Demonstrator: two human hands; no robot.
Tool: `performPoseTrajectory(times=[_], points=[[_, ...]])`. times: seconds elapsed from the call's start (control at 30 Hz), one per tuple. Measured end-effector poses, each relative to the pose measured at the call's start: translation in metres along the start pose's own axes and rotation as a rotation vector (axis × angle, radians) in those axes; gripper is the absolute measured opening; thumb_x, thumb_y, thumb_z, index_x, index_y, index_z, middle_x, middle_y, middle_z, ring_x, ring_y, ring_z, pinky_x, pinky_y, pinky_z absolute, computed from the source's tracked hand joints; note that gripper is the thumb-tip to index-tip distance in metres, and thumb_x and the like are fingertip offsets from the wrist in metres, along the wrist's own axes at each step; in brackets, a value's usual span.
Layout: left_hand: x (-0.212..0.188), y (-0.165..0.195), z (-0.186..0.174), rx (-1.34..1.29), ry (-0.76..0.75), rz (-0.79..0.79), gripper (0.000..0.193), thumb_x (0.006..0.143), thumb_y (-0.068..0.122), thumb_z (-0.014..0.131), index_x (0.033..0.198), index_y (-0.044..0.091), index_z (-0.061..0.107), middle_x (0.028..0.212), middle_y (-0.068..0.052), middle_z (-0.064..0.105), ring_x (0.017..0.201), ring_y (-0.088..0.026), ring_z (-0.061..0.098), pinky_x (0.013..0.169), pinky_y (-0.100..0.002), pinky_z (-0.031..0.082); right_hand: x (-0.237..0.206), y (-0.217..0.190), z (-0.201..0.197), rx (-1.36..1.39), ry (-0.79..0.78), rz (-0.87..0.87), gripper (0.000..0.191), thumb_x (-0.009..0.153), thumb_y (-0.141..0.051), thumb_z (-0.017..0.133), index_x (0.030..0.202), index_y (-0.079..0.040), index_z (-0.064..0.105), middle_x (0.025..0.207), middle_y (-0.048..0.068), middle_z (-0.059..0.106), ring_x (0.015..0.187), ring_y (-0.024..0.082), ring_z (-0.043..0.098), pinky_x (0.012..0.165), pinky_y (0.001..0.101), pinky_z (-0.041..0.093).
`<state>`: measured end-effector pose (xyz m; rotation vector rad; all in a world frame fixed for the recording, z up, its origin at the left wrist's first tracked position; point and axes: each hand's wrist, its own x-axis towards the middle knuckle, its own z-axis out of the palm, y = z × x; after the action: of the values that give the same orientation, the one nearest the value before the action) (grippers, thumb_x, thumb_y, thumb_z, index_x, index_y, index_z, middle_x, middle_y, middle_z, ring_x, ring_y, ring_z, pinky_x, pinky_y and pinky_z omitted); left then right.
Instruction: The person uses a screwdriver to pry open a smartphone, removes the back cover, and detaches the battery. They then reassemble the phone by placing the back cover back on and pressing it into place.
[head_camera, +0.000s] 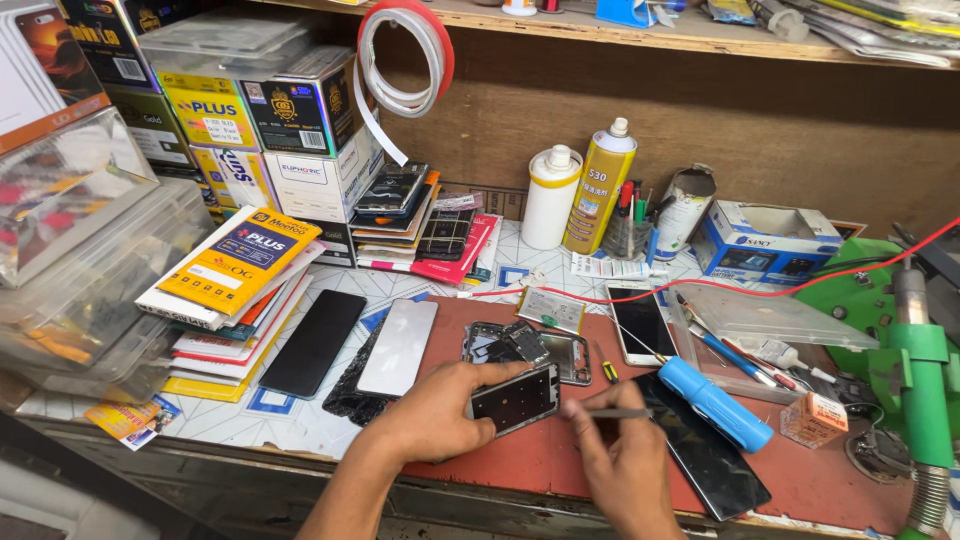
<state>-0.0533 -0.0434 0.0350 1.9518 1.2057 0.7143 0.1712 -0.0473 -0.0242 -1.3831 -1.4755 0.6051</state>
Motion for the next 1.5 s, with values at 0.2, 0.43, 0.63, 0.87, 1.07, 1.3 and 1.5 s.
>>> performPoseTrajectory(times=[0.2, 0.43, 0.63, 0.87, 1.07, 1.3, 1.5], points=[[0.000, 0.000, 0.000, -0.011, -0.010, -0.006, 0.072, 0.070, 0.000, 0.064, 0.139, 0.020, 0.064, 0.094, -0.012, 0.078, 0.086, -0.023, 0.076, 0.080, -0.033, 0.057, -0.001, 0.001, 0.000, 0.029, 0.001, -0.084, 0.021, 0.088, -0.015, 0.074, 0.085, -0.002, 0.059, 0.071, 0.006, 0.076, 0.061, 0.009, 0.069, 0.054, 0.0261, 0.053], [0.001, 0.000, -0.003, -0.021, -0.025, -0.036, 0.073, 0.069, 0.001, 0.063, 0.138, 0.021, 0.064, 0.089, -0.012, 0.078, 0.081, -0.022, 0.075, 0.076, -0.033, 0.057, 0.000, 0.001, 0.002, 0.051, -0.085, -0.082, 0.018, 0.088, -0.015, 0.074, 0.085, -0.003, 0.060, 0.069, 0.003, 0.074, 0.061, 0.009, 0.068, 0.053, 0.0250, 0.051], [0.001, -0.003, -0.001, -0.018, 0.001, -0.013, 0.075, 0.067, 0.001, 0.064, 0.138, 0.023, 0.064, 0.090, -0.011, 0.079, 0.082, -0.020, 0.075, 0.078, -0.031, 0.057, -0.002, 0.000, 0.003, -0.034, -0.051, -0.177, 0.019, 0.088, -0.015, 0.077, 0.083, -0.004, 0.062, 0.064, 0.003, 0.063, 0.054, 0.011, 0.053, 0.048, 0.0276, 0.042], [0.006, -0.009, -0.002, -0.024, -0.014, -0.062, 0.074, 0.066, 0.001, 0.065, 0.137, 0.023, 0.065, 0.092, -0.010, 0.080, 0.083, -0.020, 0.075, 0.079, -0.030, 0.057, -0.002, -0.005, 0.004, -0.010, -0.058, -0.068, 0.021, 0.088, -0.016, 0.077, 0.083, -0.005, 0.060, 0.060, 0.002, 0.062, 0.051, 0.009, 0.049, 0.047, 0.0281, 0.040], [0.006, -0.016, -0.001, -0.045, -0.005, -0.006, 0.076, 0.064, 0.001, 0.066, 0.137, 0.021, 0.064, 0.093, -0.009, 0.080, 0.082, -0.019, 0.074, 0.077, -0.029, 0.057, -0.001, -0.008, 0.002, -0.020, -0.083, -0.176, 0.021, 0.089, -0.015, 0.077, 0.084, -0.006, 0.060, 0.061, 0.000, 0.061, 0.053, 0.008, 0.050, 0.048, 0.0264, 0.040], [0.009, -0.012, 0.000, 0.023, 0.001, -0.124, 0.076, 0.064, 0.002, 0.067, 0.137, 0.025, 0.064, 0.092, -0.010, 0.080, 0.081, -0.020, 0.075, 0.076, -0.032, 0.058, -0.002, -0.008, 0.001, 0.049, -0.084, -0.118, 0.022, 0.090, -0.017, 0.077, 0.085, -0.006, 0.059, 0.066, 0.000, 0.064, 0.056, 0.007, 0.051, 0.050, 0.0261, 0.041], [0.009, -0.012, 0.001, 0.059, 0.020, -0.046, 0.075, 0.065, 0.004, 0.070, 0.137, 0.024, 0.064, 0.096, -0.012, 0.080, 0.085, -0.021, 0.076, 0.081, -0.032, 0.058, -0.001, -0.009, 0.003, 0.013, -0.076, -0.185, 0.023, 0.089, -0.017, 0.078, 0.084, -0.006, 0.059, 0.067, 0.000, 0.065, 0.057, 0.007, 0.052, 0.051, 0.0259, 0.043]])
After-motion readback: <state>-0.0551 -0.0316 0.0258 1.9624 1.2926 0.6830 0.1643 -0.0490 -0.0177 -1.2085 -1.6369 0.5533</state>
